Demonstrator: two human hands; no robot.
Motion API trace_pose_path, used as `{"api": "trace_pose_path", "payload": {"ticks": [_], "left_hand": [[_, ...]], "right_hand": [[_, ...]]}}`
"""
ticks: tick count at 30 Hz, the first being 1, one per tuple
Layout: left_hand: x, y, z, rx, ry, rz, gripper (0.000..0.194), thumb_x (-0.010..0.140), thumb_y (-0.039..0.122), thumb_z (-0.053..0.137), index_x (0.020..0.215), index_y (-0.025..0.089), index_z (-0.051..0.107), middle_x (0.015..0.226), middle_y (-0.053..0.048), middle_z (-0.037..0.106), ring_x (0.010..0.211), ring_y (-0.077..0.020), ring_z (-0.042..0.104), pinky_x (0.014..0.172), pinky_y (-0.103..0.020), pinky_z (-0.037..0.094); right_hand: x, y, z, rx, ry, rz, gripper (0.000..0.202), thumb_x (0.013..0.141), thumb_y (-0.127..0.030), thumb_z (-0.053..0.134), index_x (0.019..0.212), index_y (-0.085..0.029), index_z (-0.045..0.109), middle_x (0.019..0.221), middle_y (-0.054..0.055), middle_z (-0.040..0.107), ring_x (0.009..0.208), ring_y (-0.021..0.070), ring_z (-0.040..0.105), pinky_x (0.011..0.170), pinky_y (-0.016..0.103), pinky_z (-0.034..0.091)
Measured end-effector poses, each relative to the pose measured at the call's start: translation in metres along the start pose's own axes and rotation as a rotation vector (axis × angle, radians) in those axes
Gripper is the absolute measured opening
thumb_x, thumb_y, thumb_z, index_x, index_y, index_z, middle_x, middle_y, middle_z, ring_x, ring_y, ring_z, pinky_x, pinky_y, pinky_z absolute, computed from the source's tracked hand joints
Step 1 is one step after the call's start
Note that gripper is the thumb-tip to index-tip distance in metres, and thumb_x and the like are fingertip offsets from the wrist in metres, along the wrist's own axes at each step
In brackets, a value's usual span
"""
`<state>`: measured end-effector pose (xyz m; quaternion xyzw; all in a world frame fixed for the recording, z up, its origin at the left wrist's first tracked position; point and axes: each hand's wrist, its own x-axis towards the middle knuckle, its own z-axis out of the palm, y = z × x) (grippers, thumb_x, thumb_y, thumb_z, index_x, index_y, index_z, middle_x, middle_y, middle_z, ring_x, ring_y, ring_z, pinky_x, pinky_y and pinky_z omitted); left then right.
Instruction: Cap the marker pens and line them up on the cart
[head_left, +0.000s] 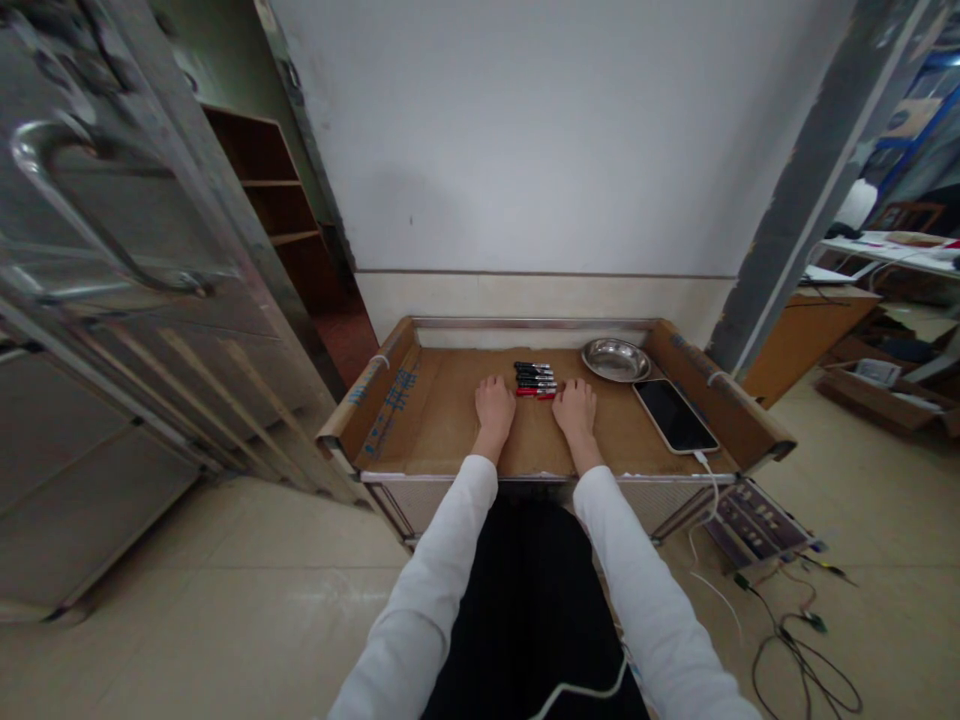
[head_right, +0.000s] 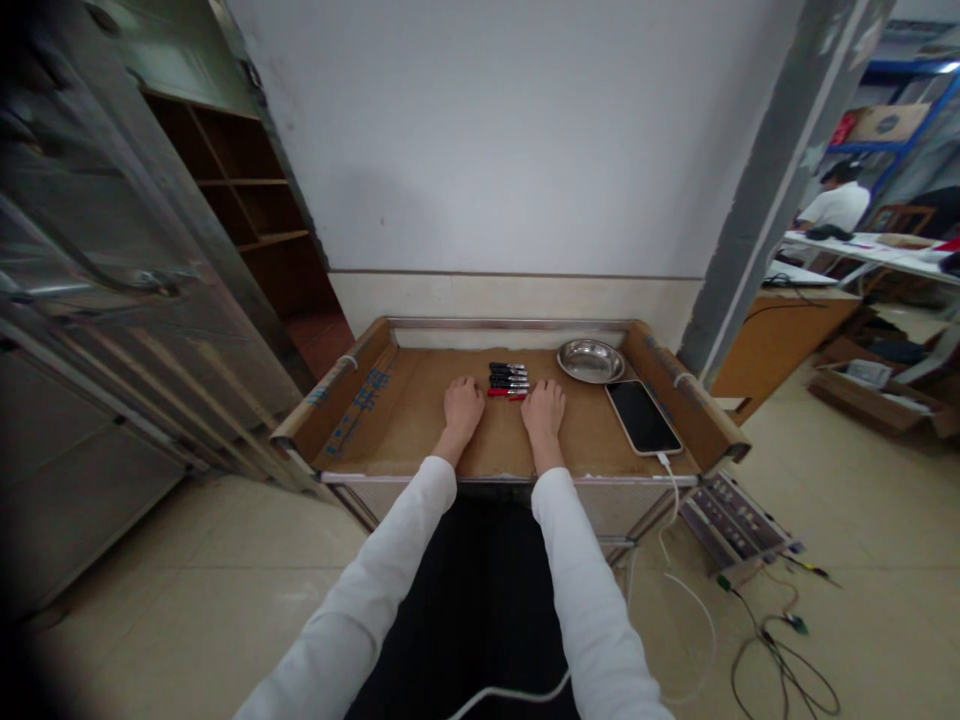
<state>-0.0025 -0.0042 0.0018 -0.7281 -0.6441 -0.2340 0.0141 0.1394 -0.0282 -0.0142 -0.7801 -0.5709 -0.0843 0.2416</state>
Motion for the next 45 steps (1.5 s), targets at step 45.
{"api": "trace_pose_path", "payload": {"ticks": [45], "left_hand": [[0.010,-0.020,-0.005,-0.370,-0.123,0.593,0.015,0.082,0.020,0.053,0.096,0.021,0.059,0.097,-0.006,0.056,0.093,-0.0194,0.055,0.088,-0.034,0.045]], "right_hand": [[0.003,-0.001,-0.005,0.214,-0.036,-0.272,0.023,0.083,-0.013,0.042,0.087,-0.020,0.064,0.098,0.009,0.056,0.097,0.0225,0.048,0.084,0.034,0.034]]}}
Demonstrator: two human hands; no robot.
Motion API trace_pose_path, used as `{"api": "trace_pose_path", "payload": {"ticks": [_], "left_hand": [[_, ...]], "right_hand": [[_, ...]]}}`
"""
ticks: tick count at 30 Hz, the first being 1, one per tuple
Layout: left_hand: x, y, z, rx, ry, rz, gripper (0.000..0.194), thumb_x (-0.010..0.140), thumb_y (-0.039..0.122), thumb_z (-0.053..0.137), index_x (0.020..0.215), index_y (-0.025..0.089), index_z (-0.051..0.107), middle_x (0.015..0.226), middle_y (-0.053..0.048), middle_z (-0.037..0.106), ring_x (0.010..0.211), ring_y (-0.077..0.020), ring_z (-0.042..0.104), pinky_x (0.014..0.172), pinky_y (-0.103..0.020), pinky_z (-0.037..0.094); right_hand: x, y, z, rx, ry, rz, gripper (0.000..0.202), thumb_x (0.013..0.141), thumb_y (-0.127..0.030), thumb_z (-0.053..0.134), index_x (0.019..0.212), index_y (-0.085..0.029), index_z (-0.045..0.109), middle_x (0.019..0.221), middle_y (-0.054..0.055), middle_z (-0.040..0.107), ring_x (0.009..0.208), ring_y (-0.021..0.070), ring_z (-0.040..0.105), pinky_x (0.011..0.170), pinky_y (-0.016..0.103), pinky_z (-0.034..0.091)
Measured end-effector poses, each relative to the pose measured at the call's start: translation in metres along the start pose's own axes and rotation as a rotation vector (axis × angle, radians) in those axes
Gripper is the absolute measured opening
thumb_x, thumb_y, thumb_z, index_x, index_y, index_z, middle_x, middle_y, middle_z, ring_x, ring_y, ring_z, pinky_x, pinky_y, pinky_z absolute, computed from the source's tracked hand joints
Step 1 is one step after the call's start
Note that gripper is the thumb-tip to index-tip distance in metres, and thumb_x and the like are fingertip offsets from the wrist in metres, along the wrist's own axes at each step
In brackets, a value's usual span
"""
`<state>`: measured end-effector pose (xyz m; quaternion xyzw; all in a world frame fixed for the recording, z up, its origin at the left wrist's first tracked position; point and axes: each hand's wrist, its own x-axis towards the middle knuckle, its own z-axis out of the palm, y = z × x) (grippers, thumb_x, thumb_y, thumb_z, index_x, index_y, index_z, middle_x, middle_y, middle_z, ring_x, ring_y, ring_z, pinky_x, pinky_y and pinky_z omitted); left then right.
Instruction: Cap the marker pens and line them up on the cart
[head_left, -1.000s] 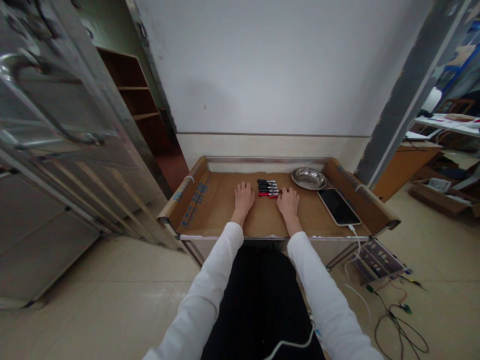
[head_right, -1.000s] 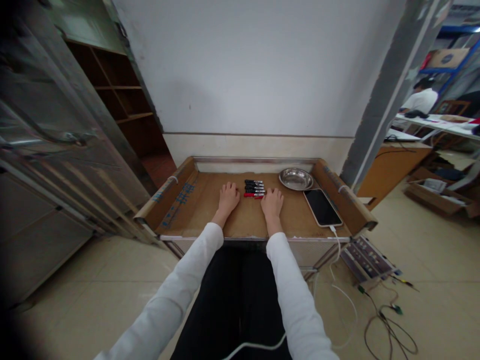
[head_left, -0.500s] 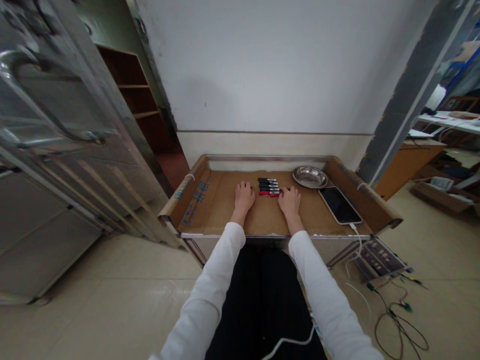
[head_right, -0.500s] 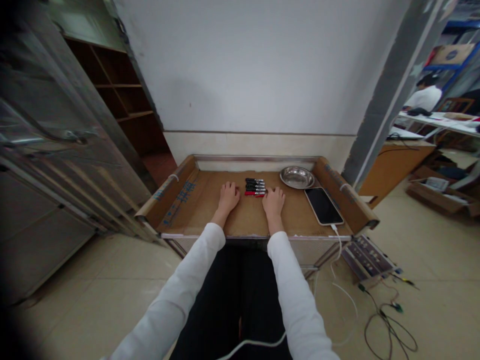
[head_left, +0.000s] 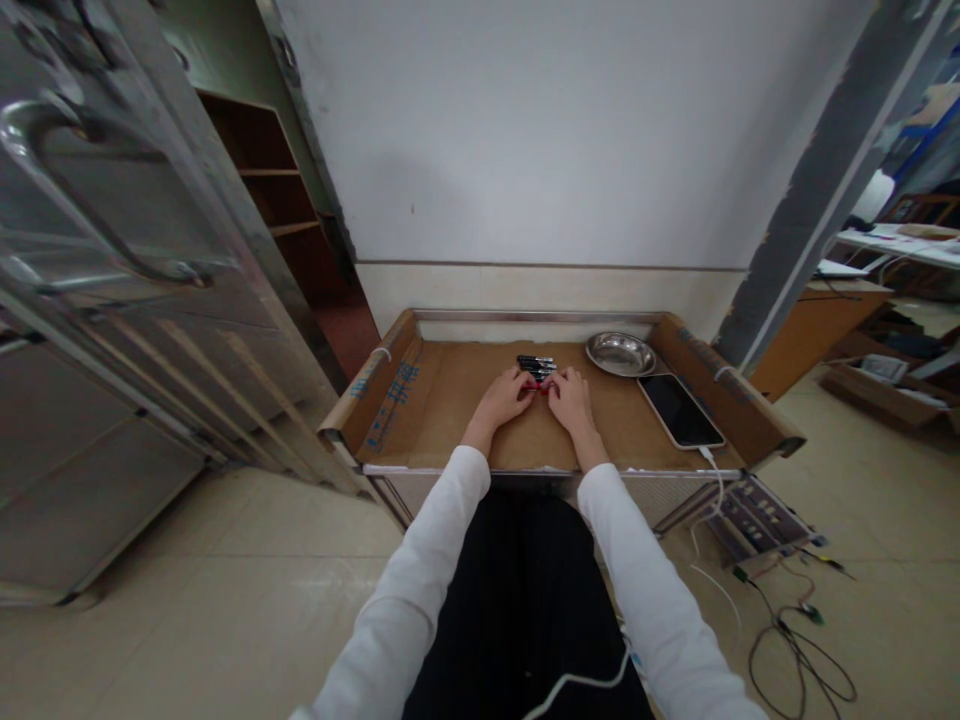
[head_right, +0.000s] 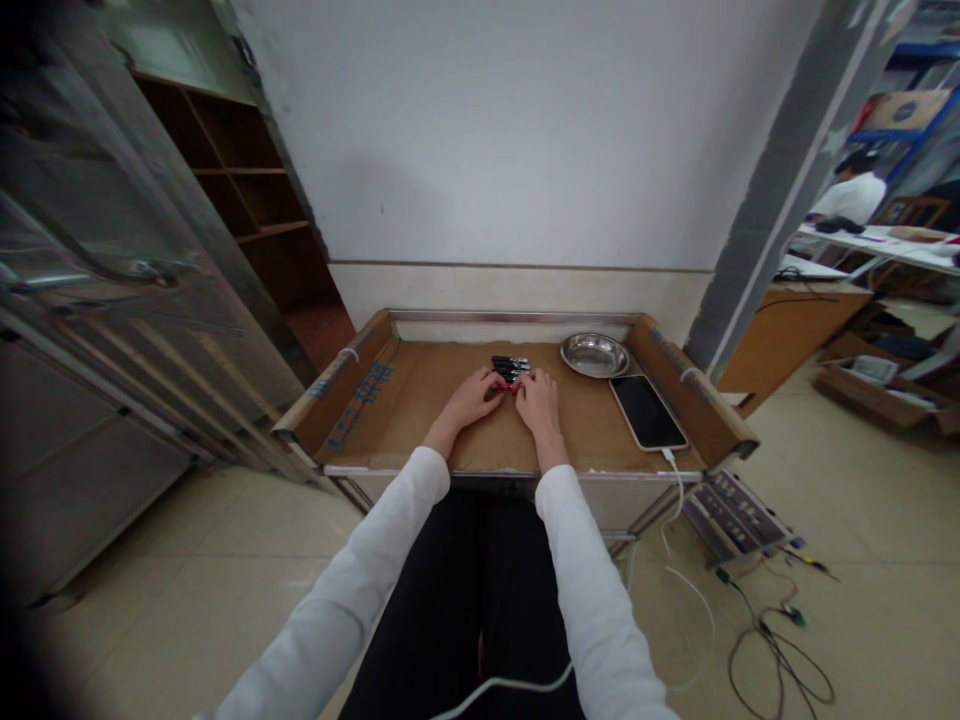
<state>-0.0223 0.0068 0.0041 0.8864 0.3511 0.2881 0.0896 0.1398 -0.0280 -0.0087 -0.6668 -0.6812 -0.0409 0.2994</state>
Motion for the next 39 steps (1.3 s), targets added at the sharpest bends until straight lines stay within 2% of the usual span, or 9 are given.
{"api": "trace_pose_path", "payload": {"ticks": [5,10,13,16,19,25,32,35,39], "left_hand": [[0.000,-0.002,0.004,-0.005,0.021,-0.030,0.012,0.083,0.023,0.055,0.093,0.021,0.061,0.094,-0.005,0.057,0.088,-0.0184,0.057,0.085,-0.032,0.046],[0.001,-0.003,0.003,-0.041,0.034,-0.057,0.007,0.084,0.023,0.056,0.087,0.020,0.062,0.093,-0.004,0.058,0.088,-0.0170,0.057,0.084,-0.031,0.047],[0.002,-0.002,0.002,-0.059,0.116,-0.075,0.008,0.086,0.023,0.054,0.090,0.020,0.061,0.093,-0.004,0.058,0.089,-0.0163,0.057,0.085,-0.030,0.047],[0.002,-0.001,0.001,-0.125,0.228,-0.093,0.009,0.088,0.023,0.054,0.094,0.019,0.059,0.095,-0.004,0.059,0.088,-0.0147,0.058,0.086,-0.028,0.047],[0.002,-0.001,0.001,-0.194,0.288,-0.086,0.011,0.089,0.023,0.053,0.097,0.018,0.059,0.097,-0.004,0.059,0.084,-0.0122,0.059,0.083,-0.025,0.048],[0.000,0.004,-0.001,-0.124,0.256,-0.042,0.014,0.090,0.024,0.052,0.096,0.019,0.063,0.094,-0.003,0.061,0.091,-0.0138,0.059,0.086,-0.025,0.047],[0.000,0.004,-0.001,-0.111,0.260,-0.044,0.016,0.090,0.025,0.050,0.097,0.019,0.064,0.094,-0.004,0.060,0.091,-0.0144,0.059,0.086,-0.026,0.047],[0.000,0.002,0.000,-0.140,0.263,-0.041,0.015,0.090,0.024,0.050,0.097,0.020,0.063,0.095,-0.004,0.061,0.091,-0.0144,0.060,0.087,-0.026,0.047],[0.000,0.000,0.003,-0.263,0.294,-0.063,0.020,0.088,0.024,0.053,0.108,0.020,0.055,0.092,-0.003,0.063,0.081,-0.0126,0.061,0.081,-0.027,0.049]], "right_hand": [[-0.002,-0.004,0.001,-0.056,-0.054,0.019,0.021,0.080,-0.013,0.046,0.094,-0.018,0.061,0.102,0.010,0.057,0.098,0.0241,0.047,0.085,0.035,0.033],[-0.003,-0.003,0.004,-0.076,-0.060,-0.003,0.018,0.083,-0.019,0.048,0.095,-0.018,0.061,0.103,0.010,0.058,0.099,0.0243,0.048,0.086,0.036,0.033],[-0.001,-0.001,0.006,-0.053,-0.032,-0.017,0.019,0.087,-0.020,0.045,0.098,-0.018,0.060,0.104,0.010,0.057,0.098,0.0233,0.049,0.085,0.035,0.035],[0.002,0.000,0.006,0.027,0.046,-0.024,0.022,0.090,-0.019,0.040,0.103,-0.017,0.058,0.106,0.011,0.055,0.098,0.0216,0.050,0.085,0.033,0.037],[0.004,-0.001,0.004,0.128,0.119,-0.044,0.024,0.093,-0.020,0.036,0.105,-0.016,0.056,0.107,0.012,0.053,0.098,0.0203,0.052,0.086,0.032,0.040],[0.000,-0.008,-0.001,0.245,0.130,-0.137,0.025,0.093,-0.020,0.036,0.105,-0.017,0.057,0.106,0.011,0.050,0.101,0.0188,0.054,0.092,0.031,0.042],[-0.003,-0.015,-0.008,0.279,0.111,-0.151,0.025,0.093,-0.020,0.035,0.103,-0.019,0.057,0.107,0.010,0.050,0.103,0.0178,0.054,0.095,0.031,0.041],[-0.003,-0.016,-0.008,0.298,0.085,-0.155,0.024,0.093,-0.020,0.036,0.104,-0.019,0.057,0.108,0.010,0.052,0.105,0.0186,0.054,0.096,0.032,0.042],[-0.002,-0.014,-0.002,0.363,0.080,-0.197,0.022,0.089,-0.018,0.042,0.106,-0.020,0.056,0.109,0.010,0.053,0.105,0.0200,0.054,0.096,0.035,0.043]]}}
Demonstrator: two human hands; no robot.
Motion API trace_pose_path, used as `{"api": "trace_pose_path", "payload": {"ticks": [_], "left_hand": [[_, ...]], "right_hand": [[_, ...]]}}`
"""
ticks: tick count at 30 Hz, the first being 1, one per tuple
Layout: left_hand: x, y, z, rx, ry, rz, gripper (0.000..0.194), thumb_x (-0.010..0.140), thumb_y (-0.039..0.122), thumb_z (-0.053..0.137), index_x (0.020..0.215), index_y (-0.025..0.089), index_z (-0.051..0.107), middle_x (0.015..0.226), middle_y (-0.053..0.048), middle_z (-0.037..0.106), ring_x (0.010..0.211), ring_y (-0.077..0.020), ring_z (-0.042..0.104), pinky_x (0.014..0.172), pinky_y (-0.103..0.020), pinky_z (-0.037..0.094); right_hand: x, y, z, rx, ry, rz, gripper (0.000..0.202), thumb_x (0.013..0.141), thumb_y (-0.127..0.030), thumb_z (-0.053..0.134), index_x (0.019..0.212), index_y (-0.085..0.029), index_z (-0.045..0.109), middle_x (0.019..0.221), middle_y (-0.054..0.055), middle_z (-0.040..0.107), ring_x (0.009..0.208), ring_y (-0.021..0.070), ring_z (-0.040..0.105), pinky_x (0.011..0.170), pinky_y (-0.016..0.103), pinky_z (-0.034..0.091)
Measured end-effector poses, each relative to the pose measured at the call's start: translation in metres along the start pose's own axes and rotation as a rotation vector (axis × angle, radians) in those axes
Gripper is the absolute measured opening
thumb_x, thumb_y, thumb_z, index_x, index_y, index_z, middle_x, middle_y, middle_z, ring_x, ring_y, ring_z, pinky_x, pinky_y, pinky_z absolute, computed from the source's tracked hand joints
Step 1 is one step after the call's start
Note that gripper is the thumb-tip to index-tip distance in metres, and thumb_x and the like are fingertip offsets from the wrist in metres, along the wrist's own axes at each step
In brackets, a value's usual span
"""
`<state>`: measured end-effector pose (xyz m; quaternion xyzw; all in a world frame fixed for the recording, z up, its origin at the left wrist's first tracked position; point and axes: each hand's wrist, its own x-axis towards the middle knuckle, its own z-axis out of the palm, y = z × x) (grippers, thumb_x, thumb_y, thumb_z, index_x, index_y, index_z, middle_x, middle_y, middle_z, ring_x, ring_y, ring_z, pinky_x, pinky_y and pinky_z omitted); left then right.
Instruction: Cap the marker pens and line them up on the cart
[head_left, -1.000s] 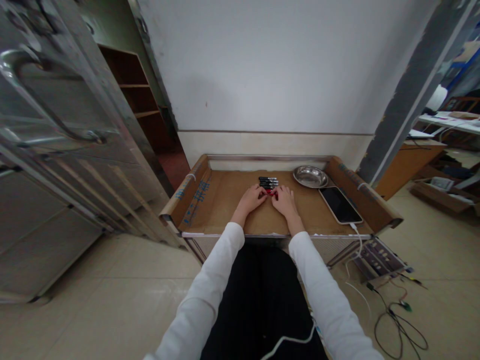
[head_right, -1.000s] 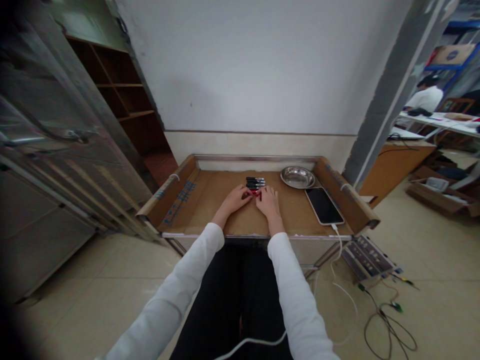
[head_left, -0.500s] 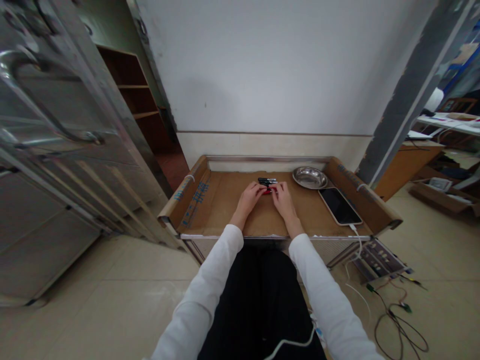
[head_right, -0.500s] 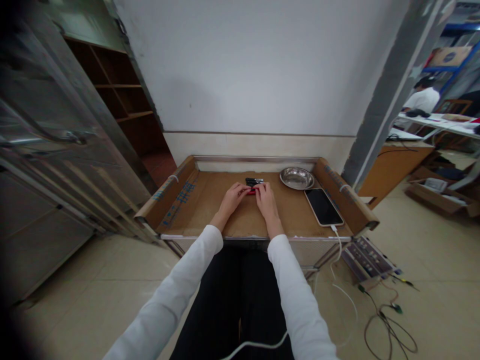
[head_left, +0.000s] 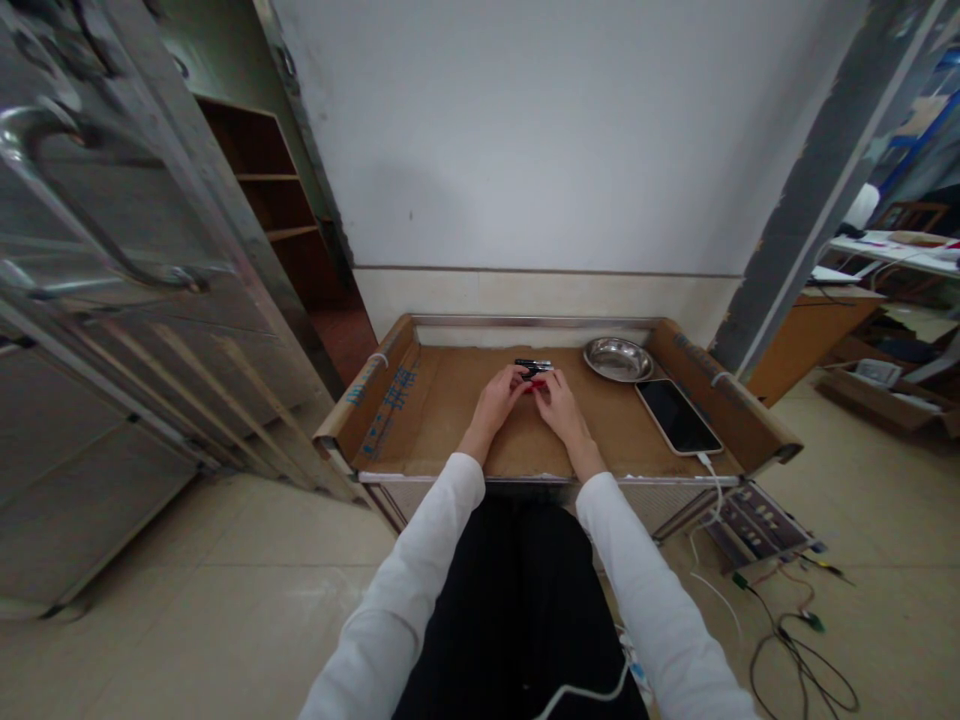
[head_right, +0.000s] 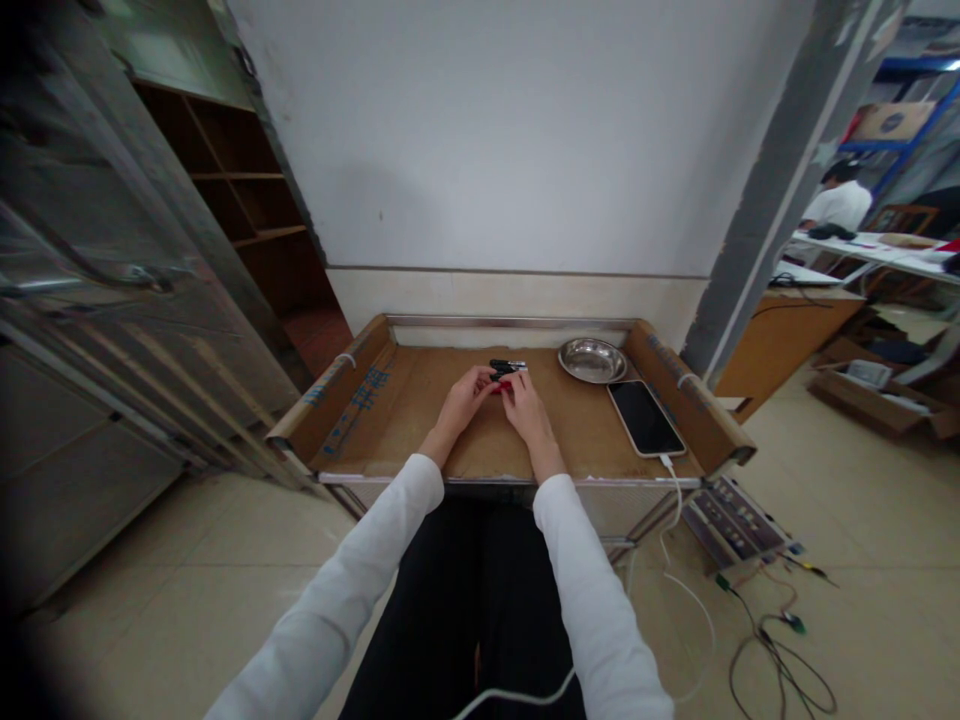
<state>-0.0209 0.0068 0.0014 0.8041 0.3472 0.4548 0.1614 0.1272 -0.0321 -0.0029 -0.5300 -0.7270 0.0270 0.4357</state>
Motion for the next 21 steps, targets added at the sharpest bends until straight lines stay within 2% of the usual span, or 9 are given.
{"api": "trace_pose_path", "payload": {"ticks": [4,9,14,17,21], "left_hand": [[-0.0007,-0.0009,0.0017,-0.056,-0.028,-0.025,0.024,0.086,0.028,0.056,0.108,0.021,0.051,0.089,-0.001,0.064,0.079,-0.0127,0.062,0.077,-0.026,0.050],[-0.0004,0.0043,0.0000,-0.019,-0.031,-0.063,0.029,0.089,0.032,0.052,0.115,0.020,0.046,0.094,-0.004,0.066,0.084,-0.0152,0.064,0.080,-0.029,0.050],[0.0013,0.0026,-0.0015,0.066,0.020,-0.072,0.033,0.091,0.018,0.041,0.124,0.018,0.042,0.109,-0.009,0.064,0.101,-0.0178,0.061,0.093,-0.034,0.046],[0.0013,0.0004,-0.0009,0.167,-0.089,-0.002,0.033,0.087,0.014,0.045,0.120,0.017,0.049,0.115,-0.010,0.063,0.107,-0.0198,0.058,0.096,-0.037,0.043],[0.0004,0.0018,-0.0007,0.297,-0.263,0.070,0.022,0.088,0.022,0.048,0.107,0.021,0.060,0.110,-0.007,0.065,0.107,-0.0219,0.056,0.093,-0.038,0.042]], "right_hand": [[-0.0008,0.0053,0.0040,0.037,0.017,-0.064,0.020,0.088,-0.019,0.044,0.101,-0.022,0.059,0.106,0.008,0.055,0.102,0.0203,0.056,0.093,0.036,0.045],[-0.0010,0.0073,0.0018,0.028,0.061,-0.008,0.020,0.090,-0.023,0.043,0.099,-0.022,0.061,0.105,0.008,0.059,0.095,0.0195,0.058,0.088,0.033,0.047],[-0.0018,0.0092,-0.0022,0.005,0.167,0.104,0.024,0.091,-0.026,0.040,0.103,-0.019,0.060,0.102,0.008,0.063,0.090,0.0191,0.060,0.085,0.032,0.047],[-0.0025,0.0099,-0.0036,-0.012,0.183,0.131,0.025,0.092,-0.026,0.040,0.103,-0.018,0.061,0.101,0.008,0.064,0.090,0.0189,0.060,0.085,0.032,0.046],[-0.0028,0.0096,-0.0051,-0.042,0.189,0.135,0.026,0.092,-0.026,0.039,0.104,-0.018,0.061,0.102,0.009,0.065,0.094,0.0195,0.058,0.086,0.031,0.044]]}}
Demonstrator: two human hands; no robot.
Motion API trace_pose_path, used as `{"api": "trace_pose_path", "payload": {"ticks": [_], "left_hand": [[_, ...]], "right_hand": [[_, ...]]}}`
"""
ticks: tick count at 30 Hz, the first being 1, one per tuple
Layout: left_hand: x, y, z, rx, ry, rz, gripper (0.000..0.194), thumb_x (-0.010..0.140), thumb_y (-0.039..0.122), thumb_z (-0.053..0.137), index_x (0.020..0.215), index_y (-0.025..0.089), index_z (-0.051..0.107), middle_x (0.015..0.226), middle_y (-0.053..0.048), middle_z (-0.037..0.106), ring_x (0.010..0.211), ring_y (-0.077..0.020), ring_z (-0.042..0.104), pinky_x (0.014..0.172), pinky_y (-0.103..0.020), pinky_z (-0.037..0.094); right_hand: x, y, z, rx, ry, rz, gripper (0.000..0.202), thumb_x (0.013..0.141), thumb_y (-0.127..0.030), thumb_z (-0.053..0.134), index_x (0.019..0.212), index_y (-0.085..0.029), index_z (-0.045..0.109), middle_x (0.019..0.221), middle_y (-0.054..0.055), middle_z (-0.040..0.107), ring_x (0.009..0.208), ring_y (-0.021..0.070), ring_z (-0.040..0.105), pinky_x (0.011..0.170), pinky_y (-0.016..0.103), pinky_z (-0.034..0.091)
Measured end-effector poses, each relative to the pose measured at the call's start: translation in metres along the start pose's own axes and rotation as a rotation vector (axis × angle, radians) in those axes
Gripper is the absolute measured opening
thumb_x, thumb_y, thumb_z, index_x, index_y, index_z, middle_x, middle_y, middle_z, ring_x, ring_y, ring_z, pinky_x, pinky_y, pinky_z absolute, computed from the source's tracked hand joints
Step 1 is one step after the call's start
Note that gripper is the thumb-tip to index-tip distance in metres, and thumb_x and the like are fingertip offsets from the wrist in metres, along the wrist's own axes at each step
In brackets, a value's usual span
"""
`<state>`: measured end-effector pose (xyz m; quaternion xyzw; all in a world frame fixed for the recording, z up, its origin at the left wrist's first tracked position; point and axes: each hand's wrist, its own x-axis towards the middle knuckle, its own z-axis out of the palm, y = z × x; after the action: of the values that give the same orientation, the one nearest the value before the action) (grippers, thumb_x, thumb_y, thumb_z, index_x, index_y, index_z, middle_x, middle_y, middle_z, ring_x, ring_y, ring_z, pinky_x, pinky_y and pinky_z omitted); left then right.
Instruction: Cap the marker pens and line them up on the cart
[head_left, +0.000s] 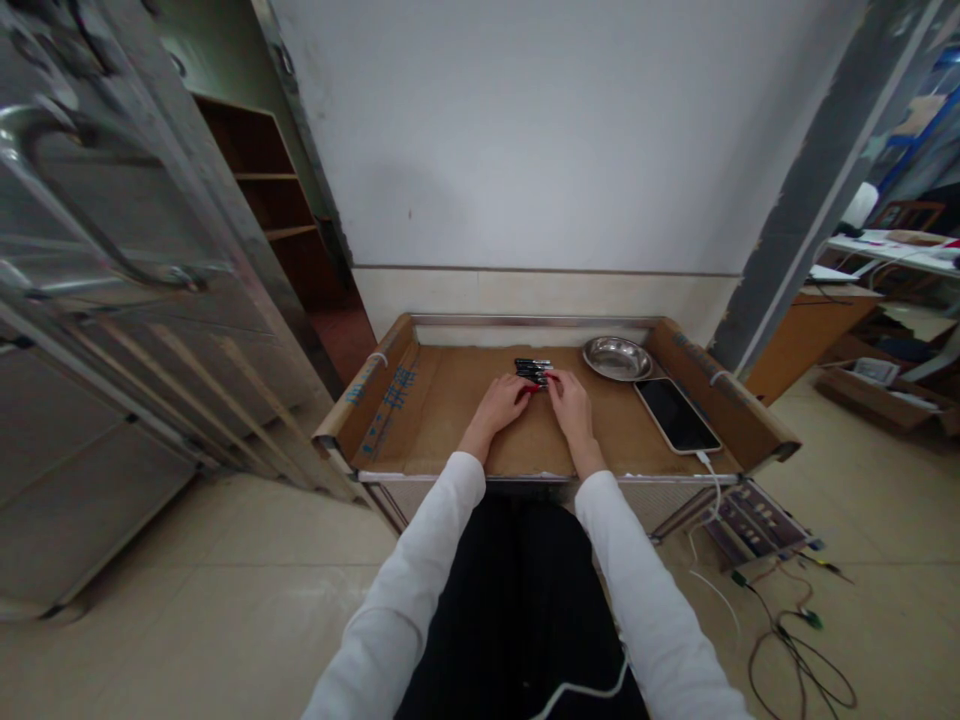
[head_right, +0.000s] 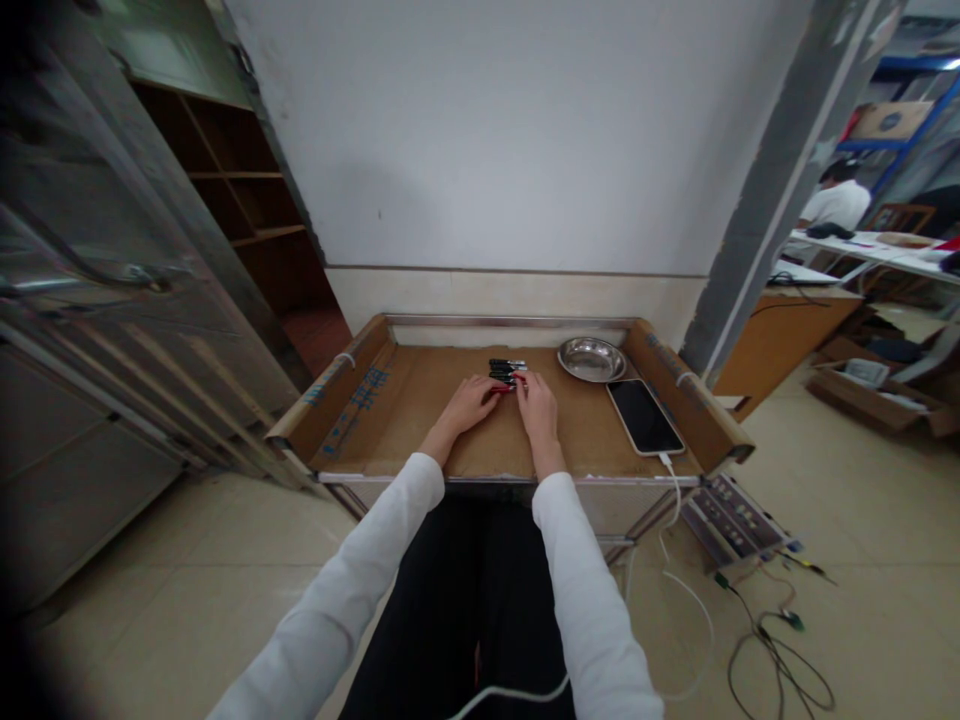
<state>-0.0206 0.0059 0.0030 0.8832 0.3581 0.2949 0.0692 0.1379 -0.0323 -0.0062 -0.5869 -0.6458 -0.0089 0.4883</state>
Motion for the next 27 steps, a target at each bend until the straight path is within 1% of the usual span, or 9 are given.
{"api": "trace_pose_path", "payload": {"ticks": [2,5,8,11,14,16,21,24,27], "left_hand": [[0.000,0.001,-0.001,0.022,-0.019,0.016,0.022,0.089,0.026,0.049,0.106,0.021,0.061,0.108,-0.006,0.065,0.105,-0.0220,0.055,0.091,-0.038,0.042],[0.000,0.001,-0.002,0.027,-0.030,0.042,0.022,0.087,0.031,0.055,0.105,0.021,0.063,0.106,-0.005,0.066,0.101,-0.0220,0.055,0.089,-0.037,0.042],[0.001,-0.001,-0.001,0.018,-0.041,0.065,0.020,0.085,0.030,0.058,0.102,0.020,0.065,0.102,-0.006,0.066,0.098,-0.0214,0.056,0.088,-0.036,0.042],[0.002,-0.004,0.001,-0.011,0.008,0.053,0.018,0.087,0.027,0.055,0.100,0.020,0.066,0.101,-0.006,0.066,0.096,-0.0199,0.057,0.088,-0.034,0.043],[0.001,-0.005,0.002,-0.032,0.114,-0.004,0.019,0.089,0.026,0.052,0.101,0.020,0.065,0.098,-0.006,0.065,0.093,-0.0188,0.058,0.086,-0.033,0.044],[0.001,-0.005,0.002,-0.042,0.160,-0.020,0.019,0.089,0.027,0.052,0.101,0.020,0.065,0.097,-0.006,0.064,0.092,-0.0182,0.057,0.086,-0.032,0.045],[0.000,-0.003,0.000,-0.085,0.181,0.008,0.018,0.089,0.027,0.052,0.101,0.021,0.064,0.096,-0.004,0.065,0.092,-0.0173,0.057,0.087,-0.031,0.045],[0.000,-0.002,-0.002,-0.107,0.195,0.000,0.017,0.089,0.027,0.052,0.100,0.020,0.064,0.096,-0.004,0.065,0.092,-0.0172,0.057,0.087,-0.031,0.045],[0.000,0.000,-0.004,-0.120,0.182,-0.003,0.018,0.090,0.027,0.052,0.100,0.020,0.064,0.097,-0.004,0.066,0.092,-0.0170,0.058,0.088,-0.031,0.045]], "right_hand": [[0.000,0.000,0.000,-0.020,0.012,0.006,0.027,0.093,-0.026,0.038,0.103,-0.018,0.061,0.102,0.009,0.064,0.096,0.0195,0.058,0.087,0.031,0.044],[0.000,0.002,0.000,-0.062,0.029,0.042,0.027,0.092,-0.025,0.038,0.103,-0.018,0.062,0.101,0.009,0.062,0.093,0.0193,0.057,0.085,0.031,0.044],[-0.001,0.004,0.001,-0.107,0.041,0.094,0.027,0.092,-0.025,0.038,0.102,-0.018,0.063,0.101,0.010,0.060,0.087,0.0190,0.057,0.081,0.031,0.044],[-0.001,0.007,0.002,-0.137,0.067,0.140,0.028,0.091,-0.024,0.038,0.100,-0.017,0.064,0.099,0.010,0.058,0.084,0.0190,0.057,0.080,0.031,0.044],[-0.002,0.009,0.001,-0.143,0.100,0.168,0.030,0.091,-0.024,0.038,0.099,-0.016,0.066,0.099,0.011,0.057,0.083,0.0192,0.056,0.079,0.031,0.044],[-0.002,0.010,0.001,-0.125,0.102,0.163,0.031,0.091,-0.024,0.038,0.100,-0.015,0.066,0.097,0.011,0.057,0.083,0.0190,0.056,0.080,0.031,0.044],[-0.001,0.012,0.002,-0.048,0.079,0.119,0.033,0.091,-0.025,0.038,0.103,-0.016,0.067,0.097,0.011,0.059,0.084,0.0185,0.057,0.082,0.031,0.045],[0.000,0.013,0.003,-0.011,0.080,0.116,0.034,0.091,-0.025,0.038,0.101,-0.016,0.069,0.097,0.011,0.062,0.087,0.0190,0.059,0.085,0.032,0.045],[0.000,0.013,0.003,0.021,0.073,0.117,0.034,0.090,-0.024,0.038,0.100,-0.016,0.069,0.100,0.012,0.066,0.092,0.0202,0.061,0.088,0.034,0.046]]}}
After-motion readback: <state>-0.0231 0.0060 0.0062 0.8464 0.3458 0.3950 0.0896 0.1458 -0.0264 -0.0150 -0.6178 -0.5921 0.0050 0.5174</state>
